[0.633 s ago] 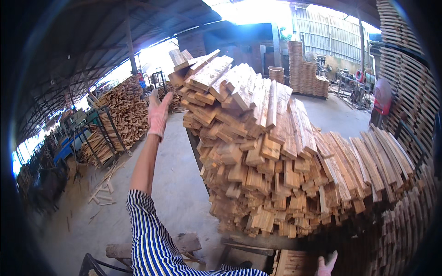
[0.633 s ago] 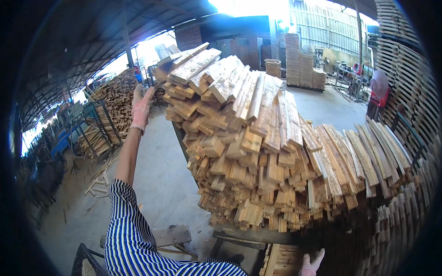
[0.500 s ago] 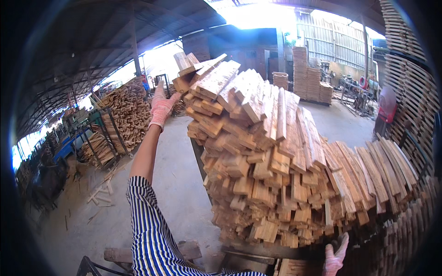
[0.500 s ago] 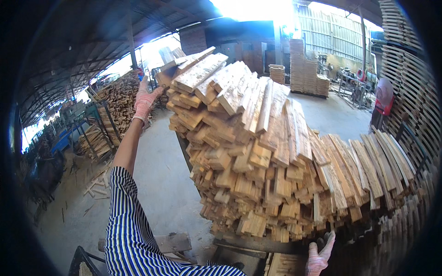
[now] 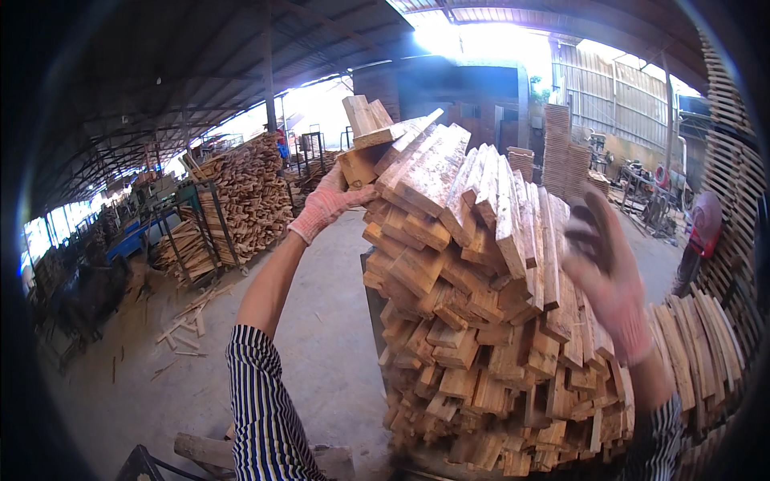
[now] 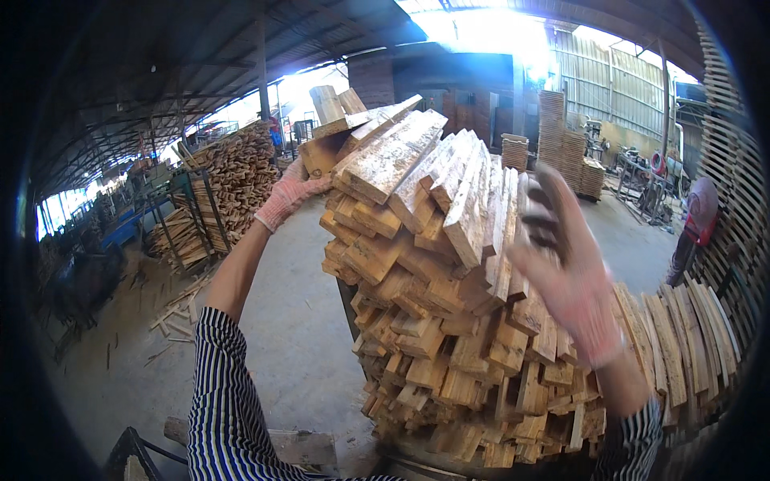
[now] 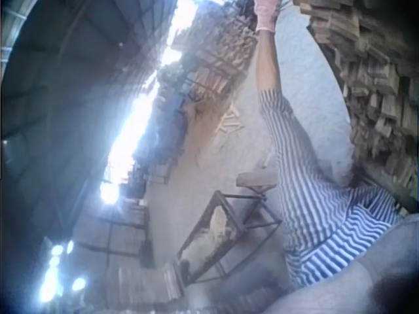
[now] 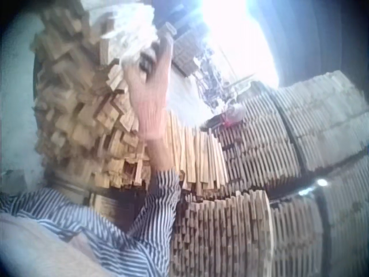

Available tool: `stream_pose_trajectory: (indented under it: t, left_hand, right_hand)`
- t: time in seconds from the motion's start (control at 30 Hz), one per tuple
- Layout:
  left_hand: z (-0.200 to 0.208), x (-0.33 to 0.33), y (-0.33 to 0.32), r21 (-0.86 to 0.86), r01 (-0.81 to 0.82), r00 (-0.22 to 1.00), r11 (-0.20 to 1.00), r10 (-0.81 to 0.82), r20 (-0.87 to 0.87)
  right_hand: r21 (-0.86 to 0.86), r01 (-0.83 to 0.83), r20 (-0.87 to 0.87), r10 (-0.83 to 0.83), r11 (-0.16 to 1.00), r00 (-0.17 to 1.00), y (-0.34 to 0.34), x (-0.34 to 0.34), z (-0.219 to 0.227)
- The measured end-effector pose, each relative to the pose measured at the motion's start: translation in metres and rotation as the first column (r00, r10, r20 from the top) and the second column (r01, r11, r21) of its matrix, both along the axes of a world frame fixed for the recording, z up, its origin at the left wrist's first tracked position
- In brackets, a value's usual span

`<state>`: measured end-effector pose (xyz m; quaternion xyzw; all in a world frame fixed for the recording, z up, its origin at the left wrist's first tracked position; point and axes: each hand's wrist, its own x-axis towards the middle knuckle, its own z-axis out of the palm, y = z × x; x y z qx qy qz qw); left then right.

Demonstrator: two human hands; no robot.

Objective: The person repeatedly picks up small wooden planks from a large pile and places them onto a growing stack on a metal table. The person wears pink gloves and a striped shirt while working in a warehouse environment.

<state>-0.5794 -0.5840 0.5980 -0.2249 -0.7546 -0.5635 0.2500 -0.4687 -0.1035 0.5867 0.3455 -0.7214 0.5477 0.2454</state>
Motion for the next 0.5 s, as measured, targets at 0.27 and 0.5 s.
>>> stream_pose_trajectory:
  t: [0.27,0.5]
  left_hand:
    - [0.082,0.02,0.049,-0.378,-0.092,0.984,0.921,0.141,0.104]
    - [0.128,-0.004,0.086,-0.239,0.301,0.904,0.923,-0.197,0.378]
  right_hand:
    - [0.186,-0.061,0.262,0.01,0.981,0.965,-0.103,-0.149,0.111]
    - [0.116,-0.292,0.41,0.222,0.949,0.885,-0.129,-0.201,0.141]
